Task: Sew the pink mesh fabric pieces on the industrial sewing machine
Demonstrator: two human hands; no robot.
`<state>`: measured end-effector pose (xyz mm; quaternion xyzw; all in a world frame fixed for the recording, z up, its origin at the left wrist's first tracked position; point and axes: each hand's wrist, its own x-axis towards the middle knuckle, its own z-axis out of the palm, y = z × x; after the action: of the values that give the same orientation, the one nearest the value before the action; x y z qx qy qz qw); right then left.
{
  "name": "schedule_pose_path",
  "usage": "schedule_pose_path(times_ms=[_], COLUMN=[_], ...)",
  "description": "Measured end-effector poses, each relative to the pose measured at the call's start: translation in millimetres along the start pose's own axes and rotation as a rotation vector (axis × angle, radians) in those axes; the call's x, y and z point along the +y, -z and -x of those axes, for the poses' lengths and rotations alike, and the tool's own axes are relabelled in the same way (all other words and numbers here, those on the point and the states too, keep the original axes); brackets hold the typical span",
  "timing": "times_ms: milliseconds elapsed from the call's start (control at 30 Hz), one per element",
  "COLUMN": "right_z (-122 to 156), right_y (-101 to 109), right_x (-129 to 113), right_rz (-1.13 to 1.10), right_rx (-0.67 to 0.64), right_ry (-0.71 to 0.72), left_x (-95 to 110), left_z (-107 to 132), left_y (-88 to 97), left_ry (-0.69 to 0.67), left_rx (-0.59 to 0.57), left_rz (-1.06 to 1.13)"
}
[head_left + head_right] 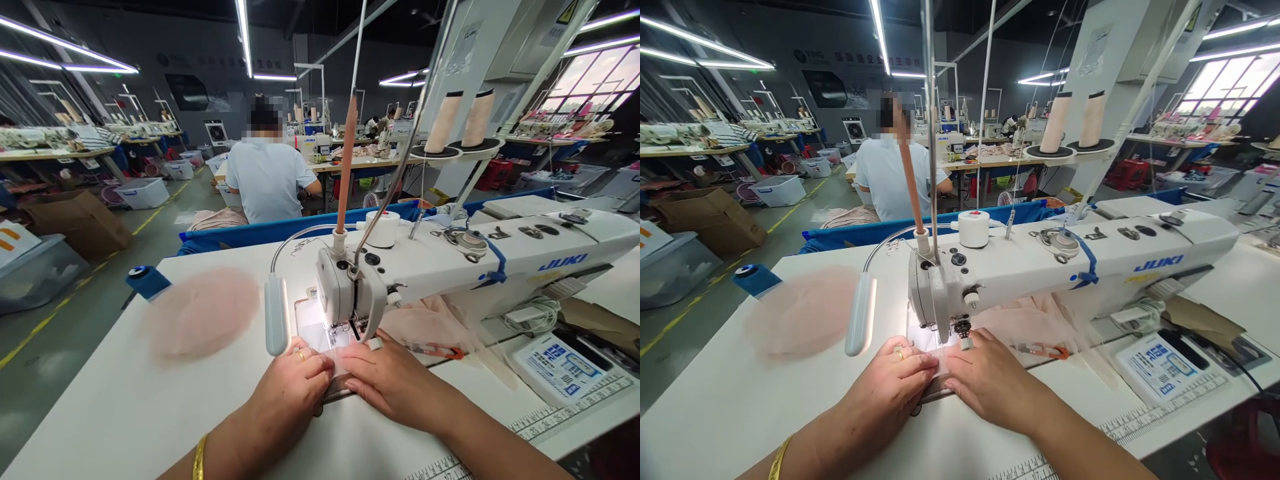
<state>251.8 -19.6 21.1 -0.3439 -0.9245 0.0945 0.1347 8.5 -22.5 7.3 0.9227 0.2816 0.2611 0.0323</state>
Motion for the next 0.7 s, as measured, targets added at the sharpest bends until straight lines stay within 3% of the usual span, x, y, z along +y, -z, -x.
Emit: schedule_pose_path(times_ms=[367,700], right_z=[-2,-8], right_y=[-10,-9], right_x=[4,6], right_rz=[0.064,0.111], right_rx=[0.006,0.121], right_ry=[-0.082,-0.114], left_x=[-9,-17], left_z=[0,-6], left_y=[-4.7,-7.4], left_ry=[0.009,0.023], left_rx=[0.007,0.035], left_rz=[-0.017,-0.078])
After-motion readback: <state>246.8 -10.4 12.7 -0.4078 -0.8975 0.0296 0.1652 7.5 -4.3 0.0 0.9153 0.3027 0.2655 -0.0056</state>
